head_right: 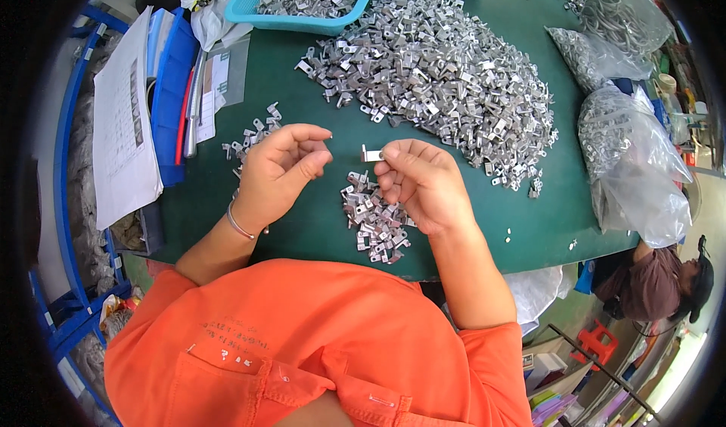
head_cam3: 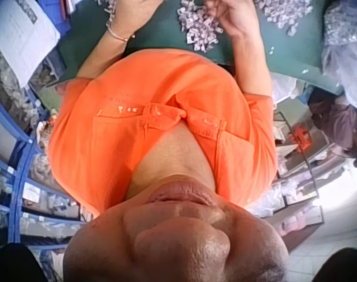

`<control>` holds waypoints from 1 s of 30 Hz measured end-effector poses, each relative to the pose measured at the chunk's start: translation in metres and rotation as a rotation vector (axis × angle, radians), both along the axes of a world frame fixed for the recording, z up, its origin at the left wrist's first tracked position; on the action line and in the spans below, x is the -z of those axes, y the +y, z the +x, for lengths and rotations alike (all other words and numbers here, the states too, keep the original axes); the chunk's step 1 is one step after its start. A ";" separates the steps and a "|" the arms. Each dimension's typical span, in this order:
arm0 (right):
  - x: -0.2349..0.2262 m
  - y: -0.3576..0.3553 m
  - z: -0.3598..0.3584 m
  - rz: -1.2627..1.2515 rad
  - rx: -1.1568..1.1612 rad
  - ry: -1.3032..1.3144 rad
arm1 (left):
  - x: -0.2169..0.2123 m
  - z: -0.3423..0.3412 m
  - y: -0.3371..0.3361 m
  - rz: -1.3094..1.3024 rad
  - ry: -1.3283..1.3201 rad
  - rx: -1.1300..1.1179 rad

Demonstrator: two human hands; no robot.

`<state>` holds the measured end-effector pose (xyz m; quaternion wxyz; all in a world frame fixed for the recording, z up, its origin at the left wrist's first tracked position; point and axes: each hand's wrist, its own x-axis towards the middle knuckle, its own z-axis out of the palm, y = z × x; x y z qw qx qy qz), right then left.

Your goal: The person sits at a green workbench and sorts small silver metal hardware pieces by hand. They pick up individual pieces from a large pile, inspect them, and place them into smaller, organized piles on the table. The person occasionally gathers a small batch of sorted pieces and moves them to a different area of the table.

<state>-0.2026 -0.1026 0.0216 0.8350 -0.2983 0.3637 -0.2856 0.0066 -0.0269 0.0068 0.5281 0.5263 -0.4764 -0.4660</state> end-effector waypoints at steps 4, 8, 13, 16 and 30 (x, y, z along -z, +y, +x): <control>-0.004 0.025 0.012 -0.721 -0.057 0.347 | -0.007 -0.011 0.007 0.179 0.308 0.138; -0.005 0.022 0.014 -1.427 -0.063 0.473 | 0.001 -0.010 0.007 -0.095 -0.063 0.117; 0.014 -0.008 0.010 -1.636 0.059 0.928 | -0.001 -0.016 0.008 -0.255 -0.255 0.150; 0.030 -0.023 0.013 -1.804 0.007 1.191 | 0.013 -0.020 0.004 -0.366 -0.479 0.222; 0.017 0.024 0.010 -1.326 0.051 0.589 | 0.014 -0.021 0.006 0.099 0.292 0.159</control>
